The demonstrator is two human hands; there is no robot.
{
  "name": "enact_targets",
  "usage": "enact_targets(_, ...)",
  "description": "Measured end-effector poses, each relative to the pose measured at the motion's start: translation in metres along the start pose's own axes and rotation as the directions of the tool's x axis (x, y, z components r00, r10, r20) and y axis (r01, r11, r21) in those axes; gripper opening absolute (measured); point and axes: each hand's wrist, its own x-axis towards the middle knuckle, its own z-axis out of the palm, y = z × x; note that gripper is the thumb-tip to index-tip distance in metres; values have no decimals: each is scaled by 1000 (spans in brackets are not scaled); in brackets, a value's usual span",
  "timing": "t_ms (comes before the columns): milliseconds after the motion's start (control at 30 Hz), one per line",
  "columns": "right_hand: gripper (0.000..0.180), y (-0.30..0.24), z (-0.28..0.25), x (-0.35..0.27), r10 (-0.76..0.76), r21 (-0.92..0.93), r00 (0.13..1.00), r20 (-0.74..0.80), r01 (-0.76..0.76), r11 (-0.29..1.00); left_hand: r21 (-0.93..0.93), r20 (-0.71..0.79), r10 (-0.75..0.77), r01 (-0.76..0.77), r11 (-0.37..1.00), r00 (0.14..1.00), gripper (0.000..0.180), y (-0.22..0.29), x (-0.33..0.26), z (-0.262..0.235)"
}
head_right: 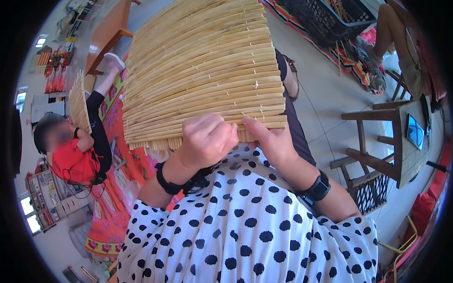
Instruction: The person weaves a bamboo mat by threading a white string through parallel bamboo strips. They hold the mat with both hands, pull the string through, and adjust the strips to maintain alignment.
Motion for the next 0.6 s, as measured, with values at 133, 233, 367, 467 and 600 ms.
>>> enact_targets(133,30,-3,2,-2,-13,4,1000,2,13,1000,7,-1,-6,6,1000,1000,25,5,3,-5)
enact_targets(233,31,-5,1,0,-10,-7,999,32,10,1000,-52,-10,-70,70,996,997,26,-3,5,-11)
enact_targets(367,32,-8,8,-3,24,-27,999,-23,-25,999,-88,-44,-168,164,982,985,27,-2,6,-25)
enact_targets(467,31,-5,6,-3,60,-6,995,-75,-60,998,-109,-61,-235,228,968,970,24,-1,16,-39)
enact_targets(600,32,-3,3,-2,-11,2,1000,-23,11,1000,-54,-109,-123,118,992,986,10,-11,16,-42)
